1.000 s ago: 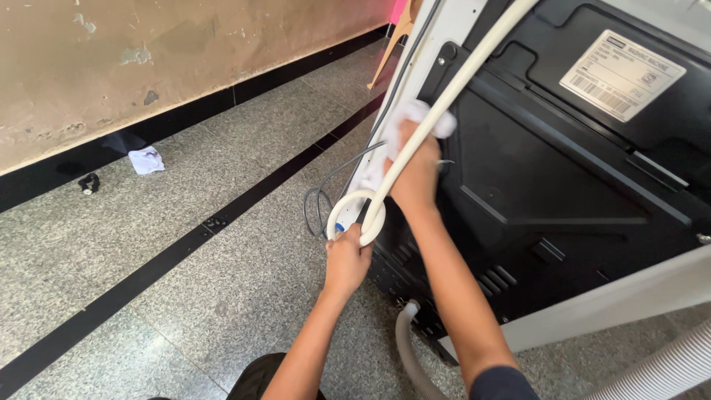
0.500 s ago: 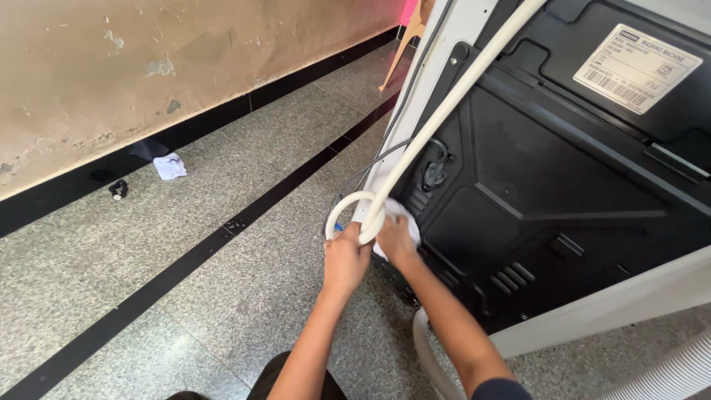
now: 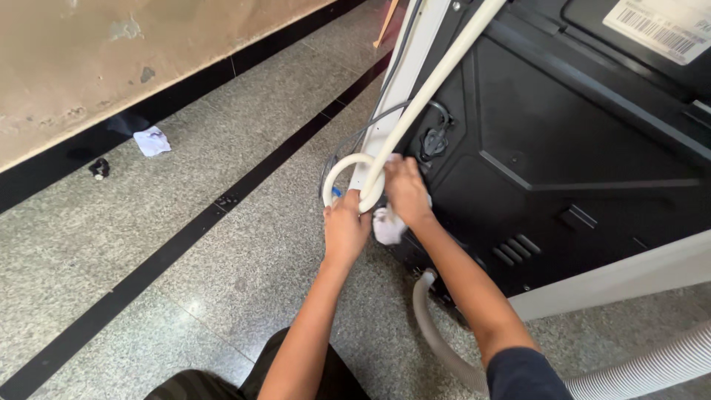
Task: The person wipes the back of a washing machine with a white cloth, cleaning the main panel, hoses, and lower vents. They move the drain hose aside to reach the lower sections and continue wiping the surface thoroughly.
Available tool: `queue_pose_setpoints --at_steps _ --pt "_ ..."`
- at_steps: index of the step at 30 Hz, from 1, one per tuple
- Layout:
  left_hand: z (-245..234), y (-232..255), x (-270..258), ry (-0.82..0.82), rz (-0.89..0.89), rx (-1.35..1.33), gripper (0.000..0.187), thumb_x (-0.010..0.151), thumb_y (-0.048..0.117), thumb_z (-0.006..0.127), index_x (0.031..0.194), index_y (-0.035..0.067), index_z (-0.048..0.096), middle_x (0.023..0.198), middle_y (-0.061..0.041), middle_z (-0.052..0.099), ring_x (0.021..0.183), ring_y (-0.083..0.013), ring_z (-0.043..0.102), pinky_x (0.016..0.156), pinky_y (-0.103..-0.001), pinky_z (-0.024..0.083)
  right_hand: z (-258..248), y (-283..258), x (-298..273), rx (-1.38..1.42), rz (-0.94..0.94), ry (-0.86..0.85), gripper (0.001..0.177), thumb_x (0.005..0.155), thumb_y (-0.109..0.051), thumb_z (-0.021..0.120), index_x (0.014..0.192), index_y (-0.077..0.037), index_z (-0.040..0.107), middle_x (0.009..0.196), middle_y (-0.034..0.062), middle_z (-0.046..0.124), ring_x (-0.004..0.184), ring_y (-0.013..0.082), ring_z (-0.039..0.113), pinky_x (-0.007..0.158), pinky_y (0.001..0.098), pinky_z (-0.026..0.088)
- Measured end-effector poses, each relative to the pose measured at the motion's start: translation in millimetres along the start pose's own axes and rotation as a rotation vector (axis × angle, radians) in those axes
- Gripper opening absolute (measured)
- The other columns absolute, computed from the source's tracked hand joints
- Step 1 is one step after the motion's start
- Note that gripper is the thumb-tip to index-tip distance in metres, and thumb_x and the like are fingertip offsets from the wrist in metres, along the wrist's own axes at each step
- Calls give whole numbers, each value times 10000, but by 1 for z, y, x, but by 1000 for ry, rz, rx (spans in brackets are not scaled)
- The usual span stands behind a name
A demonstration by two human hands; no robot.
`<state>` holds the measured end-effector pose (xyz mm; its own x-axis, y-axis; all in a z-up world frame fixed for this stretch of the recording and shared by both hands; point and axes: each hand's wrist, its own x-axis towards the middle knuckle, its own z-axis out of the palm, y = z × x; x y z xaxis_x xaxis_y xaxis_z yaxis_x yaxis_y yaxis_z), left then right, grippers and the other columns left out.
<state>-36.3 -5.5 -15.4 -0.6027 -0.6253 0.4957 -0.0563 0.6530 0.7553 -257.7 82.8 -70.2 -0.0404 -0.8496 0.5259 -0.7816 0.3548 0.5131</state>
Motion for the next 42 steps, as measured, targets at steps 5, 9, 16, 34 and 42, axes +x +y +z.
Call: queue_pose_setpoints --at_steps 5,9,16,34,42 --pt "6 1 3 14 -44 15 167 873 111 656 1023 46 619 909 -187 688 925 -401 651 940 -570 436 26 -24 17 -90 4 -5 479 893 -222 588 1313 3 640 1426 179 581 1446 378 342 1227 540 224" --pt "7 -1 5 30 -36 36 166 852 97 646 1008 48 615 915 -172 694 934 -395 655 925 -573 431 37 -42 -19 150 -33 -317 426 888 -231 600 1232 14 652 1312 154 586 1439 390 361 1244 558 218" --pt "5 -3 2 30 -35 21 179 862 121 665 1020 55 617 912 -170 690 925 -396 646 935 -577 437 1 -59 -65 -115 32 -177 520 864 -204 659 1365 -67 652 1311 118 574 1189 315 522 967 411 455" --pt "1 -2 0 8 -48 57 215 827 90 656 1032 51 605 952 -170 704 955 -399 655 957 -628 423 -66 -54 -42 -121 326 -91 616 810 -173 645 1403 -9 604 1143 72 660 948 253 599 715 379 480" --pt "11 4 -4 -2 -58 39 199 846 98 652 1035 55 606 927 -173 698 942 -406 654 921 -599 436 -80 -48 -47 -302 136 -169 577 908 -151 530 1477 -54 529 1203 111 667 949 236 579 731 347 442"
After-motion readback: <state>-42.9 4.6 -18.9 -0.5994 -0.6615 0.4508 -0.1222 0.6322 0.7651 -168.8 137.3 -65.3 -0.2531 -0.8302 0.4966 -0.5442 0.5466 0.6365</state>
